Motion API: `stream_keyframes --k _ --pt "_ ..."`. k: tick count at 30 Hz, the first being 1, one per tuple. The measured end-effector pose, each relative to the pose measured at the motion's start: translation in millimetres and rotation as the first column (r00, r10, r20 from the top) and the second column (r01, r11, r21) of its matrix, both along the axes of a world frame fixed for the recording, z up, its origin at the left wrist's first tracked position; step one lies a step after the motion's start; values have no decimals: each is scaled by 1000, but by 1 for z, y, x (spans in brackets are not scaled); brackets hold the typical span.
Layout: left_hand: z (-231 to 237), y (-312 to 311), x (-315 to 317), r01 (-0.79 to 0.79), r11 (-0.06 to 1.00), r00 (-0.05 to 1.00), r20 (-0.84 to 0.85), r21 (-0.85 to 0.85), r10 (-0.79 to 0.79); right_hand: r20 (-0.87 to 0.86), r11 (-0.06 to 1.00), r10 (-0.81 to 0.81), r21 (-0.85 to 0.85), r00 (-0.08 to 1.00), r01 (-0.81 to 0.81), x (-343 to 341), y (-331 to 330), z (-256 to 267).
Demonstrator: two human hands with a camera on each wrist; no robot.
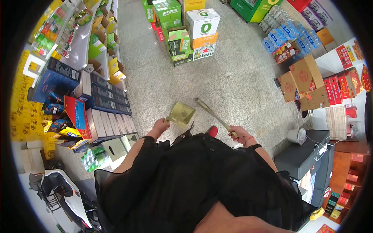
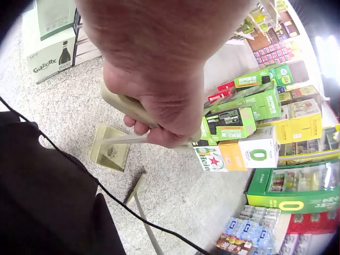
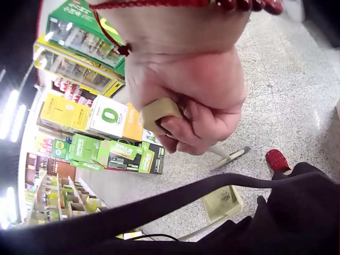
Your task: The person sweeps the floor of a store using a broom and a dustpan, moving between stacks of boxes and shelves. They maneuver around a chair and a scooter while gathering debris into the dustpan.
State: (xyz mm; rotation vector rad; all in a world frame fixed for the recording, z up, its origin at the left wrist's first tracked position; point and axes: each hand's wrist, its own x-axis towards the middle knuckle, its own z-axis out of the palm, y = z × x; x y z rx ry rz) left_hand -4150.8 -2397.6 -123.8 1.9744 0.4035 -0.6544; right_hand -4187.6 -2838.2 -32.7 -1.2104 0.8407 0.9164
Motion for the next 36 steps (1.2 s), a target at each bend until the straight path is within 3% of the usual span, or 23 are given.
stream_keyframes --k 1,5,8,13,16,21,24,29,32,36 --pt "3 -12 5 11 1000 1000 5 22 -12 5 998 63 4 998 -63 7 -10 5" --pt "22 -63 25 -31 998 999 -12 56 31 7 994 29 103 1000 -29 34 -61 18" --pt "-2 -84 38 -38 994 999 23 100 36 27 995 -3 104 1000 1 44 -100 26" --pt "-3 -114 56 -66 992 998 11 112 65 52 992 -89 95 995 84 51 -167 30" --pt "11 -141 68 -170 983 985 -6 62 171 97 975 -217 71 971 211 58 -201 25" --pt "1 -175 89 -157 986 988 1 54 157 119 936 -352 65 929 346 79 -228 -8" --pt "-3 -191 106 -174 985 985 0 -4 174 119 841 -539 23 834 540 95 -228 -27" --pt "11 -230 143 -99 994 995 24 -55 101 61 862 -506 50 860 504 109 -228 -32" --pt "-9 -241 169 -22 999 999 26 48 21 53 957 -289 8 956 289 117 -226 -16" --pt "6 -270 209 52 998 998 32 19 -53 31 972 -224 84 974 221 141 -243 -3"
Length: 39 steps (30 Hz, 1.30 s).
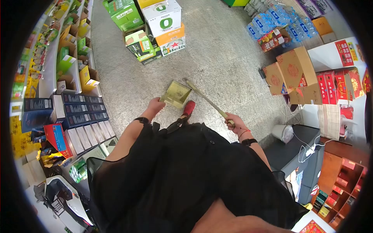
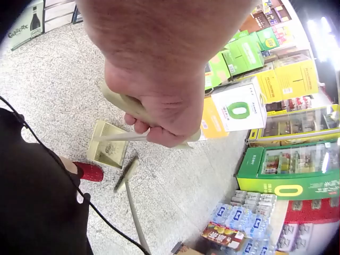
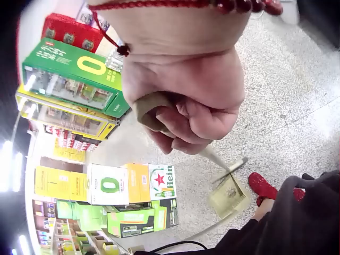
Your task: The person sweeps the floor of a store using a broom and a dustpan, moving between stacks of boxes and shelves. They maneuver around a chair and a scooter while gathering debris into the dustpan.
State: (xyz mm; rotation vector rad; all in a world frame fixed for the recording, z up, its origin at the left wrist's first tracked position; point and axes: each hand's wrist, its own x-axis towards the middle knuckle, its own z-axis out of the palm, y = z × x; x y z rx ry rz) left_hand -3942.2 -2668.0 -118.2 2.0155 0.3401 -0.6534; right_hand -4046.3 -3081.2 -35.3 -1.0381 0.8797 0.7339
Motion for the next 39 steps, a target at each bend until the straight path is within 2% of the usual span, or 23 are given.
stream_keyframes --k 1,3,4,6,10,15,19,21,23,25,27,28,31,34,37,39 --pt "3 -8 10 6 1000 1000 -6 -4 -6 -6 1000 -6 -4 1000 6 7 -8 2" --pt "8 -19 33 40 998 999 -38 44 -39 -26 994 -37 102 999 39 23 -26 8" --pt "12 -25 43 43 998 998 -49 41 -41 -34 998 -34 49 999 35 30 -33 14" --pt "16 -34 63 85 993 996 -13 80 -84 -38 998 -48 49 998 50 42 -52 22" --pt "8 -41 97 133 988 990 -47 78 -130 9 994 -111 15 994 110 63 -86 31" --pt "16 -61 132 177 981 984 -54 83 -173 63 956 -260 -123 963 266 94 -118 17" --pt "14 -86 162 206 978 978 -46 43 -204 27 884 -459 -89 888 459 125 -137 -14" --pt "19 -103 170 201 978 979 -50 50 -199 56 874 -473 -98 879 476 137 -140 -23" --pt "15 -118 182 191 980 981 -49 53 -189 59 884 -441 -145 896 444 150 -144 -28" --pt "5 -133 193 215 973 976 -50 88 -212 49 911 -398 -102 916 401 159 -153 -25" --pt "8 -149 200 191 979 981 -55 69 -188 -9 968 -243 -62 970 242 167 -161 -20" --pt "11 -161 204 165 985 986 -46 50 -163 -21 979 -164 -122 986 161 173 -162 -12" --pt "-2 -190 215 103 994 993 -63 41 -101 -27 997 18 -79 999 -20 190 -189 5" --pt "-6 -225 224 38 999 998 -49 1 -38 -10 999 35 -22 999 -35 208 -234 6" --pt "9 -260 236 14 999 999 -37 44 -13 -18 998 40 58 999 -39 221 -276 20" --pt "2 -270 247 14 999 999 -47 40 -12 -2 998 52 36 999 -51 226 -302 23"
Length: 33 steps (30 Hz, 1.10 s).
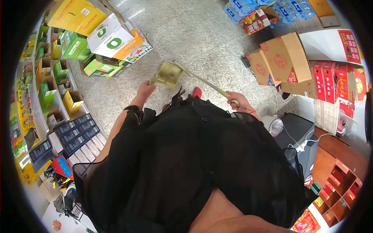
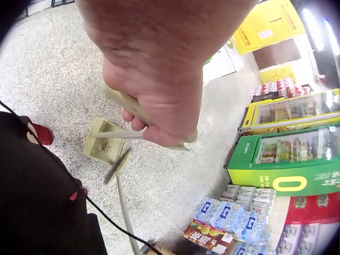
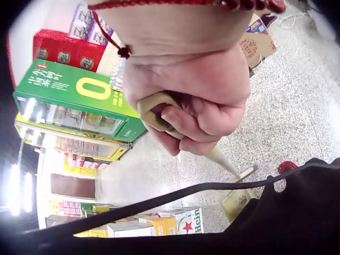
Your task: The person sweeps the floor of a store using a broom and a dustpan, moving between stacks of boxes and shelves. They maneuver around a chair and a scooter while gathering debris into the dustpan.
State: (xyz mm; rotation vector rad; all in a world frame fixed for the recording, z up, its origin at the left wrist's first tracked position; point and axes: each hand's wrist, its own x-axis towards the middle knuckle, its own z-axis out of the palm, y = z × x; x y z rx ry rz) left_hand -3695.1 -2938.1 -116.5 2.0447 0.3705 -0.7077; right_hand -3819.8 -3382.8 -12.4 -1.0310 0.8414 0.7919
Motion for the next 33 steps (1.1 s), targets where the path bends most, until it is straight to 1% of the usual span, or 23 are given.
stream_keyframes --k 2,4,5,7,8,11,12,14,16,17,19,20,21,22,23,24,26,27,28,30,31,32,33 --pt "-7 -7 4 1 1000 1000 -17 -2 -2 9 999 17 -27 1000 -17 4 -26 2" --pt "0 -24 11 -83 994 996 -25 -68 82 35 992 -69 -100 997 72 6 -49 -5" --pt "4 -34 14 -112 991 993 -37 -75 109 33 992 -71 -101 997 74 9 -58 -7" --pt "-5 -46 23 -112 993 994 -22 -45 111 55 979 -151 -131 987 157 17 -70 -9" --pt "-9 -51 27 -114 993 994 -6 -15 114 52 979 -151 -132 987 157 22 -75 -16" --pt "-5 -71 42 -72 997 997 8 -12 72 71 941 -297 -148 952 304 41 -82 -36" --pt "-10 -76 47 -73 997 997 5 -11 74 68 942 -295 -148 953 302 47 -82 -39" --pt "-21 -86 59 -29 999 1000 5 25 29 64 946 -279 -156 958 286 63 -84 -44" --pt "5 -109 70 -4 999 1000 -4 33 4 63 945 -277 -162 959 284 74 -84 -47" --pt "14 -118 75 15 999 1000 -14 38 -15 44 960 -229 -154 972 233 78 -84 -47" --pt "-5 -123 89 29 998 999 14 49 -30 29 982 -113 -146 993 116 89 -81 -39" --pt "-12 -124 95 44 997 998 43 67 -47 26 983 -106 -149 994 109 93 -77 -34" --pt "-13 -126 102 37 997 998 44 65 -40 17 986 -44 -158 999 46 100 -74 -31" --pt "-13 -129 111 13 999 1000 11 36 -14 9 986 17 -168 1000 -16 110 -72 -27" --pt "-13 -133 117 -9 1000 1000 -25 8 9 18 992 52 -118 998 -49 119 -73 -21" --pt "-9 -137 124 -9 1000 1000 -26 5 9 18 991 52 -120 998 -49 127 -77 -20" --pt "3 -145 140 -38 998 999 23 -45 39 -1 999 -7 -37 1000 6 141 -89 -17" --pt "3 -144 147 -41 998 999 25 -50 42 14 998 -41 -50 999 42 146 -96 -15" --pt "1 -142 158 -19 998 1000 20 -58 20 24 998 -34 -57 999 35 153 -104 -10" --pt "-9 -135 175 -7 997 1000 24 -73 9 -26 995 -98 -27 995 98 163 -119 -1" --pt "-16 -130 182 26 999 999 23 -35 -26 -22 991 -116 -67 993 114 166 -125 -1" --pt "-23 -128 188 63 998 998 17 5 -64 -17 991 -112 -70 994 111 171 -133 -2" --pt "-16 -132 193 64 998 998 17 3 -64 -8 985 -155 -81 988 153 173 -142 -3"
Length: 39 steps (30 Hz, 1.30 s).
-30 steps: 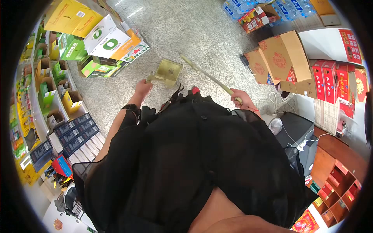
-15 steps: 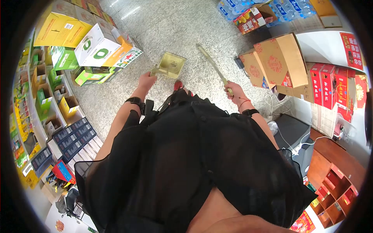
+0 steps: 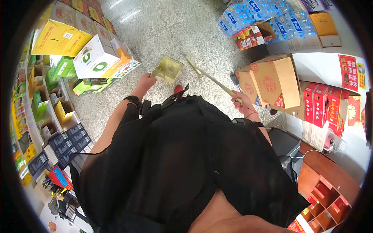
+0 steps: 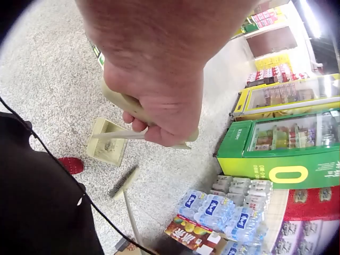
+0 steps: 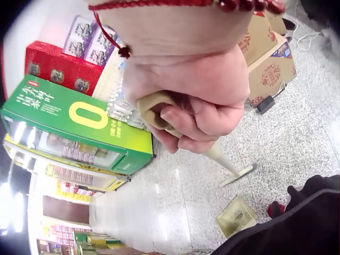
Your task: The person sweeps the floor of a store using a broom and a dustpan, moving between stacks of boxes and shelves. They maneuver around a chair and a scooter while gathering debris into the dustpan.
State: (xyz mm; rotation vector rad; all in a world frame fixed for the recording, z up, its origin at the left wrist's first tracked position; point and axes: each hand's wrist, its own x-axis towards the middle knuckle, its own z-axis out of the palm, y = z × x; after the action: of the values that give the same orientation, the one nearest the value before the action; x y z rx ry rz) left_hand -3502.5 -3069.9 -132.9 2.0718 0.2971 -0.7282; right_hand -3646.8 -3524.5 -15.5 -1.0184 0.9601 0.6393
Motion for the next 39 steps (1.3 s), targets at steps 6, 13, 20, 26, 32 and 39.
stream_keyframes --k 6,13,20,26,32,39 --pt "16 -16 25 17 1000 1000 -20 7 -17 60 970 -201 -127 978 207 19 -32 -12" --pt "11 -32 42 -9 1000 998 -58 9 9 44 879 -450 -153 892 451 73 -77 -65" --pt "16 -67 55 -177 983 983 -58 -38 175 17 992 -92 -91 996 93 107 -99 -63" --pt "24 -124 74 -266 962 964 -46 -69 263 111 938 331 71 937 -340 147 -136 -50" --pt "21 -168 95 -340 940 940 -5 -27 340 25 908 373 195 927 -371 205 -164 -31" --pt "16 -174 116 -379 925 924 40 -7 379 115 927 366 43 924 -372 261 -193 0"
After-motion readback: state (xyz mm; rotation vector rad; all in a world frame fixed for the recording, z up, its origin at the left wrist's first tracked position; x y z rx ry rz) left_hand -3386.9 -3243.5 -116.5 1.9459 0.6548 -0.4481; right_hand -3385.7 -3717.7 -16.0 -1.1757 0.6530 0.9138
